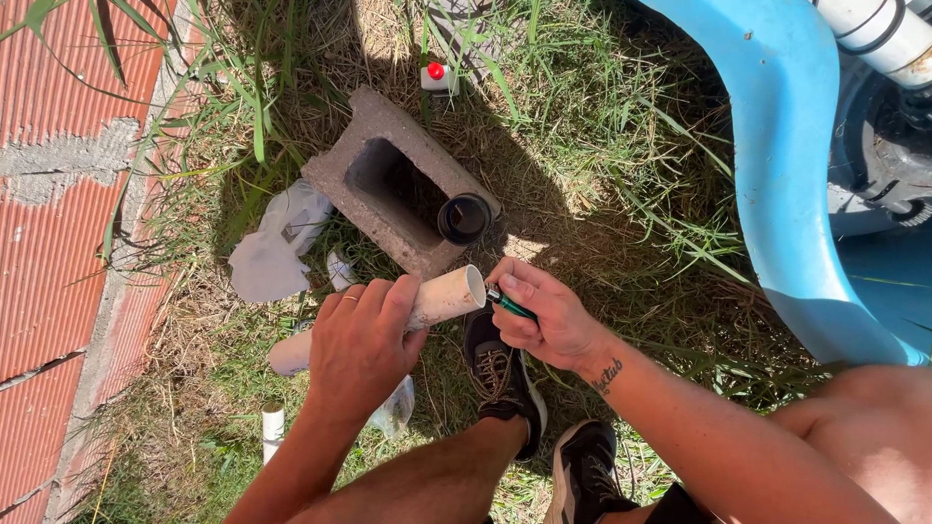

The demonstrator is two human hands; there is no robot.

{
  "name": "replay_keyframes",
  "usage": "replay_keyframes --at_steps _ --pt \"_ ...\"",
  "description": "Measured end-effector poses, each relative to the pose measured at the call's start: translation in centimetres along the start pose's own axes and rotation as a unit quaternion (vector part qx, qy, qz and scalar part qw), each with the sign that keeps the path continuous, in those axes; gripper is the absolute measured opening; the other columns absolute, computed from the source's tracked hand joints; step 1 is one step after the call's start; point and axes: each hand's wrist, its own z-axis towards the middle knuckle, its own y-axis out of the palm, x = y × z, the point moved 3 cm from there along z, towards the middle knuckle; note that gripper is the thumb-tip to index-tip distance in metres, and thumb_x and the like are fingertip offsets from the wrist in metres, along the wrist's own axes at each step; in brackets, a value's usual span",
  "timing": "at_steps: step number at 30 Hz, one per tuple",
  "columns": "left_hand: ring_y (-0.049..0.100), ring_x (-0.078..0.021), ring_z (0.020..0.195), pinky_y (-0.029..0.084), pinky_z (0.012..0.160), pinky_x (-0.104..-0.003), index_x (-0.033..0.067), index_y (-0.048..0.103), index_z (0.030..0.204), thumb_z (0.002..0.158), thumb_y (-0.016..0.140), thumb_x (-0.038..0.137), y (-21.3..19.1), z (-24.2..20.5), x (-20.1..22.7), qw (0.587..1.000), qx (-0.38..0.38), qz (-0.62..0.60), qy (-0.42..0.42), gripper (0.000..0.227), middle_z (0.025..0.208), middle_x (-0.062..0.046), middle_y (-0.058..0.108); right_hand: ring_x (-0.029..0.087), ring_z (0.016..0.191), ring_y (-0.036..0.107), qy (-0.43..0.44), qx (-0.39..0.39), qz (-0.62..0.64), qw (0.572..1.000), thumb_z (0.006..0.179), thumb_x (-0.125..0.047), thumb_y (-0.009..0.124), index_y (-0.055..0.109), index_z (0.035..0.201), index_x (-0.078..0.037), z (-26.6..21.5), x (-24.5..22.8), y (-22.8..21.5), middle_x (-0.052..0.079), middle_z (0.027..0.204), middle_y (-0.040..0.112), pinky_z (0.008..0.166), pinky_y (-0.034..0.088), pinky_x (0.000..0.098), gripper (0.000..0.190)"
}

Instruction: Repairing and assembling PVC pipes for a pool filtration system using solvent cement

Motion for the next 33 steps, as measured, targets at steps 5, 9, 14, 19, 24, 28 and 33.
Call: replay_keyframes --at_steps 5,9,14,19,24,28,33 --pt "0.064 -0.0250 0.073 0.050 0.070 -0.037 0.0128 0.059 0.120 0.076 0.072 0.031 -0.4 0.3 0.0 1.000 0.001 -0.011 -0.006 0.050 0.077 -0.003 0.054 0.005 0.036 0.031 0.001 0.004 0.000 1.000 0.103 -0.017 0.041 0.053 0.108 -0.007 0.0 0.1 0.0 -0.001 0.040 0.035 0.035 0.027 0.0135 0.016" --pt "0.063 -0.0265 0.074 0.050 0.072 -0.039 0.0085 0.057 0.123 0.078 0.069 0.039 -1.2 0.9 0.2 0.999 -0.009 -0.039 -0.020 0.056 0.080 -0.006 0.056 0.005 0.036 0.031 0.005 0.005 0.003 1.000 0.103 -0.017 0.041 0.052 0.109 -0.007 0.2 0.0 0.1 -0.001 0.041 0.035 0.035 0.027 0.0133 0.016" --pt "0.062 -0.0262 0.077 0.048 0.073 -0.039 0.0071 0.056 0.125 0.082 0.058 0.047 -1.3 1.1 0.4 0.999 -0.024 -0.041 -0.018 0.058 0.083 -0.006 0.056 0.006 0.036 0.032 0.006 0.006 0.000 1.000 0.103 -0.017 0.042 0.053 0.109 -0.006 0.0 -0.1 0.2 -0.001 0.041 0.035 0.035 0.028 0.0136 0.017" --pt "0.061 -0.0276 0.080 0.046 0.072 -0.039 0.0061 0.055 0.128 0.078 0.054 0.041 -1.3 1.2 0.5 0.998 -0.038 -0.040 -0.008 0.061 0.086 -0.007 0.056 0.006 0.036 0.032 0.005 0.006 0.001 1.000 0.103 -0.017 0.041 0.053 0.109 -0.006 0.1 0.0 0.2 0.000 0.041 0.035 0.035 0.028 0.0137 0.017" --pt "0.061 -0.0276 0.081 0.046 0.072 -0.039 0.0063 0.056 0.127 0.075 0.054 0.038 -1.3 1.3 0.5 0.999 -0.037 -0.035 -0.008 0.061 0.088 -0.007 0.056 0.006 0.036 0.032 0.007 0.011 -0.001 1.000 0.103 -0.017 0.042 0.053 0.109 -0.006 0.1 -0.1 0.2 0.000 0.041 0.035 0.035 0.028 0.0137 0.017" --pt "0.061 -0.0276 0.082 0.046 0.071 -0.039 0.0069 0.056 0.126 0.075 0.056 0.037 -1.1 1.1 0.4 0.999 -0.031 -0.033 -0.006 0.060 0.089 -0.007 0.056 0.006 0.036 0.032 0.005 0.010 -0.006 1.000 0.103 -0.017 0.042 0.053 0.109 -0.005 0.1 0.0 0.2 0.000 0.041 0.035 0.035 0.028 0.0136 0.017" --pt "0.062 -0.0264 0.083 0.046 0.072 -0.038 0.0080 0.057 0.125 0.075 0.059 0.038 -1.1 1.1 0.4 0.999 -0.031 -0.041 -0.005 0.058 0.090 -0.006 0.057 0.006 0.035 0.032 0.004 0.012 -0.005 1.000 0.103 -0.017 0.042 0.053 0.108 -0.005 0.1 -0.1 0.2 0.000 0.040 0.035 0.034 0.028 0.0137 0.016"
